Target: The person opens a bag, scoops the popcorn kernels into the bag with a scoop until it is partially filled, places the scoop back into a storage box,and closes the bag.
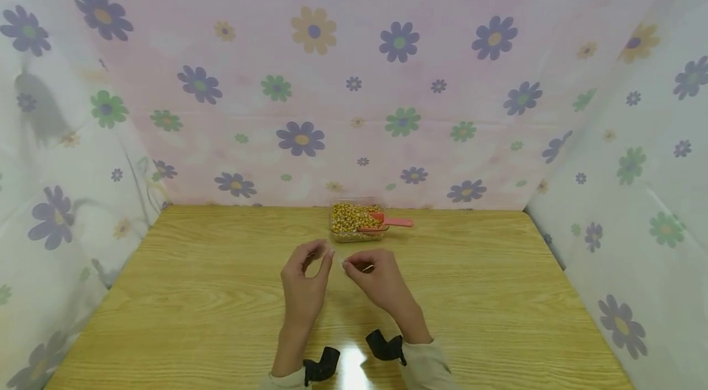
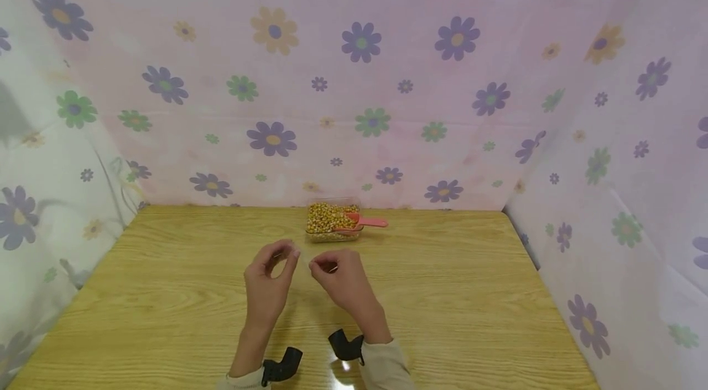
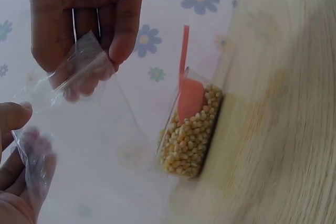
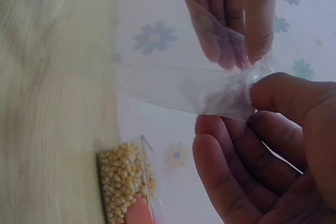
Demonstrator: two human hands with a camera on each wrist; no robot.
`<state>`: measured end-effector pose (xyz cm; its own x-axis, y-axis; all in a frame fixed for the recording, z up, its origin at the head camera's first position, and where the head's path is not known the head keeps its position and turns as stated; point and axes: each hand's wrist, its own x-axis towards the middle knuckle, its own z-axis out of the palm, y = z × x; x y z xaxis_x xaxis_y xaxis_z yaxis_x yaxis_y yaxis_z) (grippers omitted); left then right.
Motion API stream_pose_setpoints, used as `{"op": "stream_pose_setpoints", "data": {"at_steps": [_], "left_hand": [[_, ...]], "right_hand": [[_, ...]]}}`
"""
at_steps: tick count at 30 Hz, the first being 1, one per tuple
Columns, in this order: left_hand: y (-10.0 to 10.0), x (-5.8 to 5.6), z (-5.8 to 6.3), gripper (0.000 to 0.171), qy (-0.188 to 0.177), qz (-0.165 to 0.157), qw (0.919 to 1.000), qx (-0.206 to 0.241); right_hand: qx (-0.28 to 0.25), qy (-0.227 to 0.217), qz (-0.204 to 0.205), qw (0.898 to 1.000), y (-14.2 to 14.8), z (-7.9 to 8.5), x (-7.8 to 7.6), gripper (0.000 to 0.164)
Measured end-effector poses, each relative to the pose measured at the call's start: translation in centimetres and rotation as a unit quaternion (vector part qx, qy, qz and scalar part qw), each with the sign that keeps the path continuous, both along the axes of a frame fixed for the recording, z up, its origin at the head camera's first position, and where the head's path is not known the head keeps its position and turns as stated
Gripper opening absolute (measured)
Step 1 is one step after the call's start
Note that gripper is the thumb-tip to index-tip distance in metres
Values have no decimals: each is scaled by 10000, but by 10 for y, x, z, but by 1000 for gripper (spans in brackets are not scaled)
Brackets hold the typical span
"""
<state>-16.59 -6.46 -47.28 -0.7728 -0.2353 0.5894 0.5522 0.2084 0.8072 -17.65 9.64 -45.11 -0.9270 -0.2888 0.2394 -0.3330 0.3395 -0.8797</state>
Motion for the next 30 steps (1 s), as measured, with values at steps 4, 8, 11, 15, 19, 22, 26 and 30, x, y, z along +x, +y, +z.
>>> {"op": "stream_pose_setpoints", "data": {"at_steps": [4,8,11,15,19,22,26,30], "left_hand": [[-2,1,5,33,336,697,9952,-607],[-6,4,17,38,779,1217,9869,-714],[-8,5,24,36,1013,1247,9855,-548],[-7,6,25,27,820,888,9922,-302],[-3,8,22,15,254,480,9985,-102],[2,9,20,12,-40,327,9994,-45],[8,10,20,15,-194,244,9995,56],[8,9,19,19,-306,257,9992,91]], "right_hand": [[-178,89,-316,9993,-7,-3,-1,14],[-467,101,-708,9963,-13,-5,-1,15],[-709,213,-1019,9920,-17,-5,-1,13],[-1006,494,-1352,9845,-21,-7,-2,11],[-1211,675,-1507,9788,-28,-8,-1,10],[-1286,743,-1492,9776,-32,-8,-1,10],[-1246,834,-1429,9783,-35,-8,1,8],[-1207,790,-1456,9788,-36,-7,4,7]]}}
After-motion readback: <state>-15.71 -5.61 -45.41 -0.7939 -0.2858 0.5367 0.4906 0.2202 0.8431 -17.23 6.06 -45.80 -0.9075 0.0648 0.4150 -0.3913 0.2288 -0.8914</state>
